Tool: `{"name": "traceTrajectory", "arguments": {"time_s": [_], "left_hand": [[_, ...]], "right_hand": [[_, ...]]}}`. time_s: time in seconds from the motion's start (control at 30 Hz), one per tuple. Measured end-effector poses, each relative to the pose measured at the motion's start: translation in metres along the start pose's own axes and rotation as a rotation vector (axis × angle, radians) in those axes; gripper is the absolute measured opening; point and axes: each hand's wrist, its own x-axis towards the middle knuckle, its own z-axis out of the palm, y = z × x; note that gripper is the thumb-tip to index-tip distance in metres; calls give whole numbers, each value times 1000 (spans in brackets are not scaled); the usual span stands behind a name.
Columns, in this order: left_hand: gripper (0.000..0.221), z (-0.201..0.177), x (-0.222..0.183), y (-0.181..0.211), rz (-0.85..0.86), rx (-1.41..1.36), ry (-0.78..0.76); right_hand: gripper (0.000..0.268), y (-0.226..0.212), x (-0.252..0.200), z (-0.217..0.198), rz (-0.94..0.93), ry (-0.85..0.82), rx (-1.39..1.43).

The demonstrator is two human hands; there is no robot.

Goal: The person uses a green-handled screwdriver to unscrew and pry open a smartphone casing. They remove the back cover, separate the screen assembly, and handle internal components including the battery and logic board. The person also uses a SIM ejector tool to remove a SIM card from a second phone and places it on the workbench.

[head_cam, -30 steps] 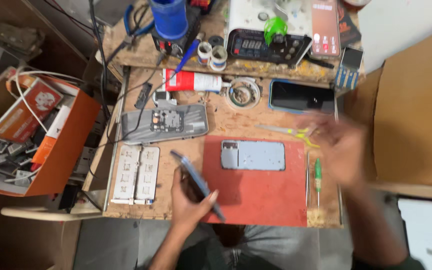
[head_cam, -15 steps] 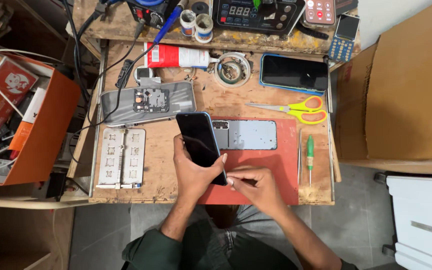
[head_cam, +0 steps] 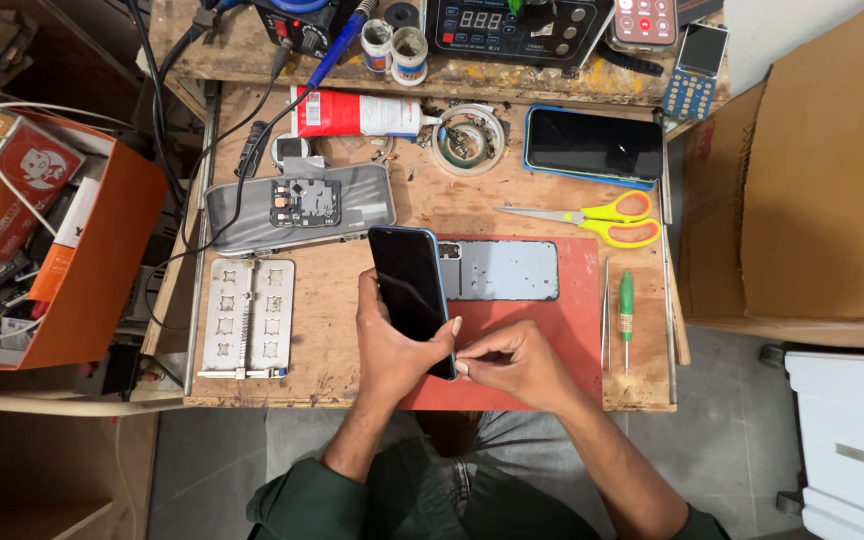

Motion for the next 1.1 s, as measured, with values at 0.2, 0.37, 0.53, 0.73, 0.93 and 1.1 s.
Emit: {"name": "traceTrajectory", "arguments": {"time_s": [0.2, 0.37, 0.53, 0.73, 0.93, 1.1], "left_hand": [[76, 1, 2, 1, -59, -18, -11], [77, 1, -1, 0, -10, 14, -6], [78, 3, -1, 1, -31, -6, -5], [79, 2, -2, 3, 23, 51, -18], [80, 4, -4, 5, 0, 56, -34], [84, 9, -6, 5, -10, 139, 42]], "right_hand": [[9, 8, 2, -2, -8, -9, 30], [8, 14, 1, -1, -6, -7, 64], [8, 17, -1, 1, -9, 22, 45], [9, 17, -3, 2, -19, 21, -5], [12, 18, -8, 8, 21, 79, 28], [8, 18, -11, 18, 2, 180, 19]]}}
